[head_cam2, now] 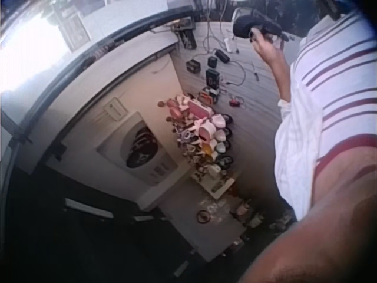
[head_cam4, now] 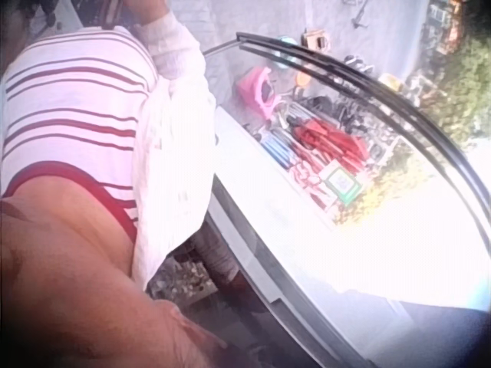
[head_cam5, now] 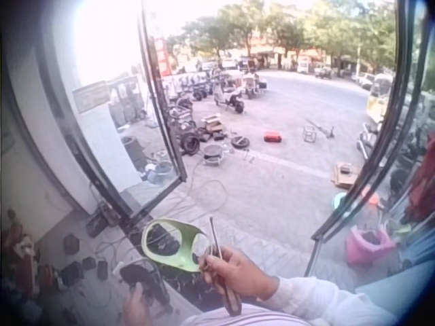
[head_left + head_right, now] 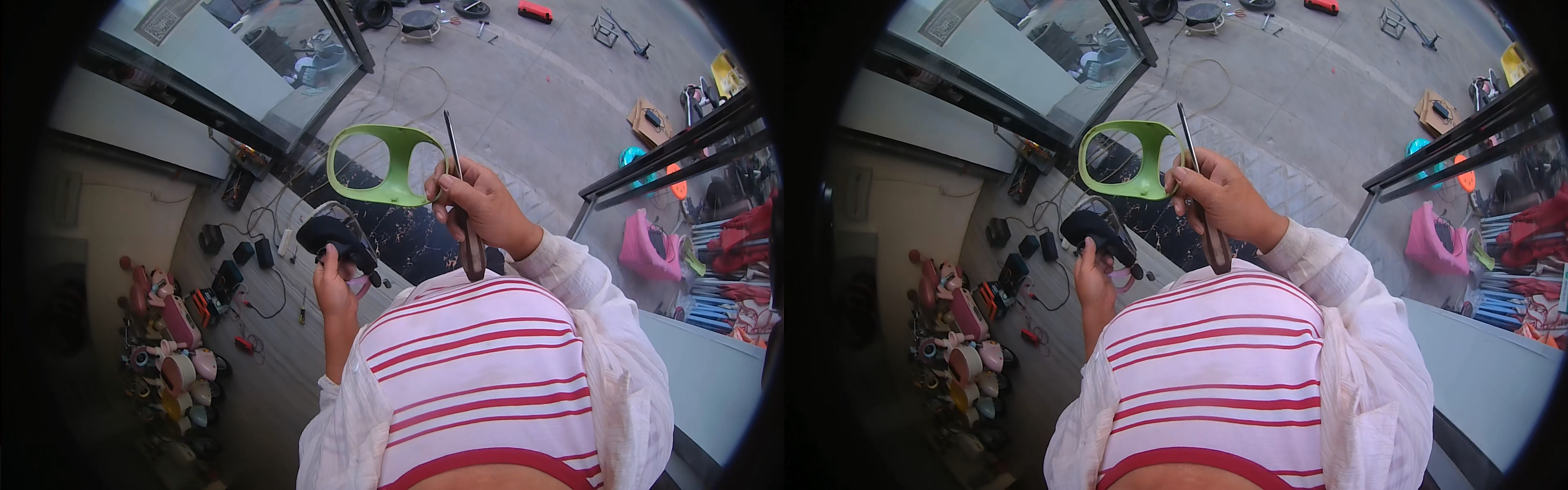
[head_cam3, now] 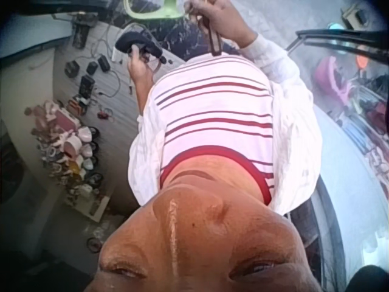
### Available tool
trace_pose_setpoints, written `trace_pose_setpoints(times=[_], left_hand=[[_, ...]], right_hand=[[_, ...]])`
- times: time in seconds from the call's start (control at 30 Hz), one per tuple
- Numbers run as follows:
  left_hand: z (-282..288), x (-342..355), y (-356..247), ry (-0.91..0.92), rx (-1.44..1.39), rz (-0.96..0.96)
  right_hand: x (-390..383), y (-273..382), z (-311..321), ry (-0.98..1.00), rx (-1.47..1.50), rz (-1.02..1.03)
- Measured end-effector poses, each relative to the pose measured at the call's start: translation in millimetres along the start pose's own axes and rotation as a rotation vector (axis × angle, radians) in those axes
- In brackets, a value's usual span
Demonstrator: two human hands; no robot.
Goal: The person removes a pink headlight cover from an electric scooter using a screwdriver, then retrieves a green replacement cover. They assemble the new cover with the headlight unit and install it onto the scooter, securing it with screws.
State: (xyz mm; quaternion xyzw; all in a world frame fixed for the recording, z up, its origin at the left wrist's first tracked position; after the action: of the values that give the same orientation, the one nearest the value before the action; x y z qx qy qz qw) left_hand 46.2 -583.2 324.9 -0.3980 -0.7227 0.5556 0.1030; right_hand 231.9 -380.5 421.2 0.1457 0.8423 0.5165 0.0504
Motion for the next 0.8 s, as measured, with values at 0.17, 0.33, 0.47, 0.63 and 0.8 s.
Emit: trace_pose_setpoints(times=[0.17, 0.33, 0.47, 0.63, 0.8], left_hand=[[-24, 35, 6, 0.046, 0.010, -0.049], [-64, 78, 7, 0.103, 0.071, -0.096], [-131, 97, -7, 0.091, 0.010, -0.108], [-189, 139, 2, 0.206, 0.123, -0.093], [-254, 172, 16, 0.221, 0.054, -0.117]], right_hand=[[-4, 17, 11, 0.074, -0.219, -0.046], [-1, 39, 37, 0.111, -0.368, -0.019], [2, 55, 74, 0.134, -0.432, 0.039], [7, 109, 117, 0.196, -0.610, 0.033], [11, 143, 164, 0.181, -0.481, -0.043]])
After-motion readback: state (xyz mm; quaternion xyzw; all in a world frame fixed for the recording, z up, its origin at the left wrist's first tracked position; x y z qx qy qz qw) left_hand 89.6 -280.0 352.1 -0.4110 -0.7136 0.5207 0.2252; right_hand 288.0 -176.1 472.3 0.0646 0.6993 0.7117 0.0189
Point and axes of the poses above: each hand's wrist, its own x-axis towards the middle knuckle, its own z-axis out of the back of the hand, y = z × x, the point moved 6 cm from there along x, towards the middle knuckle, and after that the axes turned 15 degrees about y, right-handed, at the moved point
